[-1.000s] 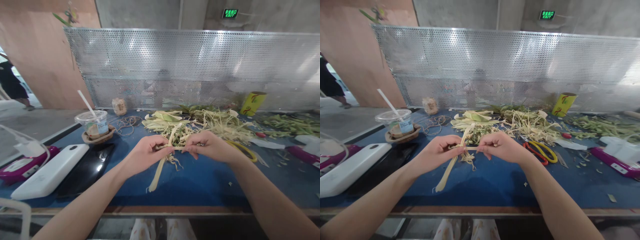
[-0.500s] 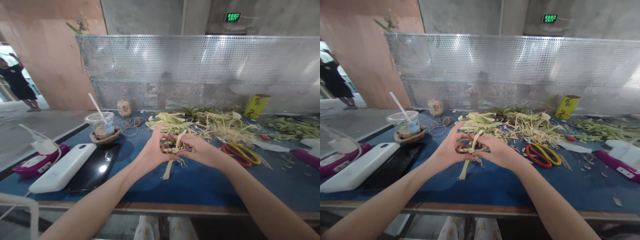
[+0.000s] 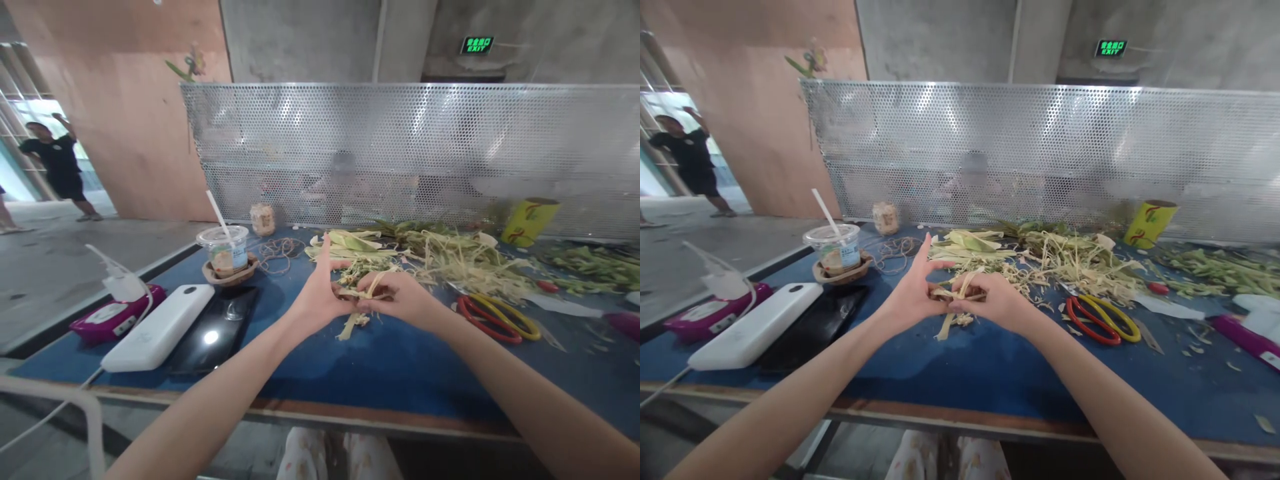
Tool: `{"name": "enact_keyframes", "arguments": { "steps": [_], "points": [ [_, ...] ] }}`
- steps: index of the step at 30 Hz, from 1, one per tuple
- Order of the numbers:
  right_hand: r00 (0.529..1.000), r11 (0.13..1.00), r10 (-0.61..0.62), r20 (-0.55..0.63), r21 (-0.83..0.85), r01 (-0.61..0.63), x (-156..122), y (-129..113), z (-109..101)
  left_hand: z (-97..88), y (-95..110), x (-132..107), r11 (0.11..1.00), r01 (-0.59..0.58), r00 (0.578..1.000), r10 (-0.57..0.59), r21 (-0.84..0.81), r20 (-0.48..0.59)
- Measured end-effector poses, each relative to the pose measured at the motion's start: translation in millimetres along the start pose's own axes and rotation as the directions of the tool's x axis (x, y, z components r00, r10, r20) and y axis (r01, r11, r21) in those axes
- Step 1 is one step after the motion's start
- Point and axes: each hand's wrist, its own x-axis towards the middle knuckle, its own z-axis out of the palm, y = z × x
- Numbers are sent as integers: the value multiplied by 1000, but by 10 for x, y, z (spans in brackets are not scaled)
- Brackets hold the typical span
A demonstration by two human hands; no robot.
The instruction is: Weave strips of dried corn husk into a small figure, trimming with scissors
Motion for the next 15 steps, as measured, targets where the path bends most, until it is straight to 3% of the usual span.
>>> {"name": "enact_keyframes", "arguments": {
  "steps": [4,9,12,15],
  "points": [
    [994,1000,31,-105,0,-31,-34,-14,32,10,-13,-14,975,91,989,-64,-201,135],
    [983,977,177,-58,129,-168,-93,-54,45,66,-13,-47,953,197,953,-132,-228,273],
    [971,963,235,-41,148,-227,-92,-56,28,88,-21,-53,985,113,975,-85,-127,206],
    [966,959,252,-59,150,-241,-81,-53,-23,61,-38,-29,976,-115,992,103,183,79]
  ]
}}
